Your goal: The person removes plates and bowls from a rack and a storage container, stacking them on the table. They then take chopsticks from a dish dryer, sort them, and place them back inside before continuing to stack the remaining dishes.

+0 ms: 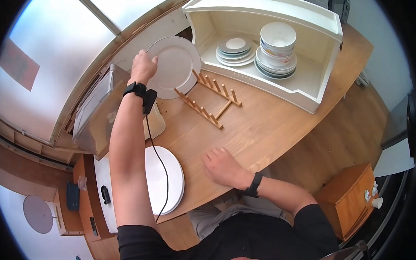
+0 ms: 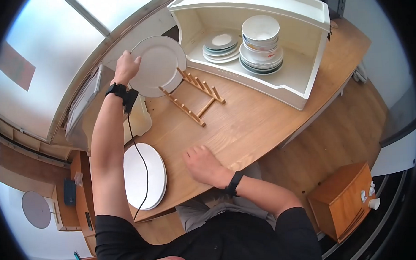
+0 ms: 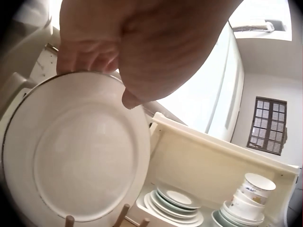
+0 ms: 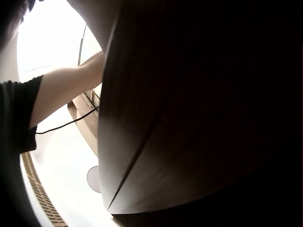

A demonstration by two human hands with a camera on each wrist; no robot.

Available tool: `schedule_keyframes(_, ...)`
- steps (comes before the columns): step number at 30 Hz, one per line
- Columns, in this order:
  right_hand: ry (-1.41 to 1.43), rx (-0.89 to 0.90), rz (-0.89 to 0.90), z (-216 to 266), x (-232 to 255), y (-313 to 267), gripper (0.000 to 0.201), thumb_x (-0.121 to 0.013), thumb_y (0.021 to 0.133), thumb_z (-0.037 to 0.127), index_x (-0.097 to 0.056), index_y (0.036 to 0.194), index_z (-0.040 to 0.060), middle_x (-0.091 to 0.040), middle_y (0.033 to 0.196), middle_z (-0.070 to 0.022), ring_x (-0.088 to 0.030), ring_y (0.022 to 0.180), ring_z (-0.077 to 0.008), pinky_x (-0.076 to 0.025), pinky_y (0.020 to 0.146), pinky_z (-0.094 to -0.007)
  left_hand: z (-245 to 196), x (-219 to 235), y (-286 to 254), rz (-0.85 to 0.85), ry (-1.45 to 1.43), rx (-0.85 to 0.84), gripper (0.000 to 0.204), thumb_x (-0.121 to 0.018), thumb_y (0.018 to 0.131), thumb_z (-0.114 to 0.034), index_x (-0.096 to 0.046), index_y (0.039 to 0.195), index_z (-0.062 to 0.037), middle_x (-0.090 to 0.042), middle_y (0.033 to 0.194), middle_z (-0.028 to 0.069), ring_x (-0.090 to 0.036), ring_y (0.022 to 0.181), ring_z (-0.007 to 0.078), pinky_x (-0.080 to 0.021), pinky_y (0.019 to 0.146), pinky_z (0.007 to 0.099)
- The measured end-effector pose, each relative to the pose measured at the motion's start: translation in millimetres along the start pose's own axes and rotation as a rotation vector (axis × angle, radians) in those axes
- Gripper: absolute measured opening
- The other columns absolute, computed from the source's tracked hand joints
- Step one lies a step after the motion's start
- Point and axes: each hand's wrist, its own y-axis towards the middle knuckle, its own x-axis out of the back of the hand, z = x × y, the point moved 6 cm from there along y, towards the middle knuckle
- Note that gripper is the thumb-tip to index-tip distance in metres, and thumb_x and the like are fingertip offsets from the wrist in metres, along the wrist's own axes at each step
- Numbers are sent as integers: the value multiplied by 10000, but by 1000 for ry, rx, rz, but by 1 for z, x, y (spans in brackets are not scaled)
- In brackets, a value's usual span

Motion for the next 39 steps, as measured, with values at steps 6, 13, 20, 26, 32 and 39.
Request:
schedule_keyframes(6,-11,-1,13,2,-1,1,154,-656,770,153,-549,831,60,-552,819,-119,-565,785,-291,-437,713,-405,2,-9,0,13,-69,-11,425,-666,905,-243,-607,1222,33,-644,1161,285,-602,1137,421,-485,969,451)
schedule_keyframes(13,-14,-4,5,1,-2,0,153,-654,785,161,-557,847,60,-561,820,-124,-576,811,-308,-442,727,-419,-15,26,-27,-101,-143,-118,265,-637,930,-230,-600,991,25,-647,1018,307,-611,1011,477,-490,838,506)
schedule_keyframes(20,-7,-14,11,3,-3,1,139,-638,794,157,-570,853,52,-589,837,-135,-588,836,-318,-458,755,-438,22,163,-96,-470,-188,-126,304,-595,975,-269,-590,926,30,-652,879,276,-620,821,450,-478,722,481)
schedule_keyframes(26,-18,-8,10,6,-3,0,134,-627,793,154,-570,848,47,-604,844,-141,-595,841,-314,-462,769,-439,129,169,-242,-244,-827,181,312,-550,1019,-237,-633,1051,62,-680,911,61,-615,785,120,-493,694,289)
schedule_keyframes(32,-10,-5,40,7,-1,0,147,-620,825,165,-552,860,39,-592,849,-145,-587,858,-331,-454,792,-438,216,74,-389,-3,-996,592,335,-535,1022,-226,-612,1104,90,-694,1006,123,-662,851,146,-537,742,279)
schedule_keyframes(39,-53,-16,11,11,-4,-1,143,-615,811,170,-565,852,42,-606,838,-145,-599,855,-332,-465,787,-446,255,15,-428,33,-1266,718,358,-474,1048,-215,-556,1185,106,-690,1032,164,-690,847,201,-566,773,316)
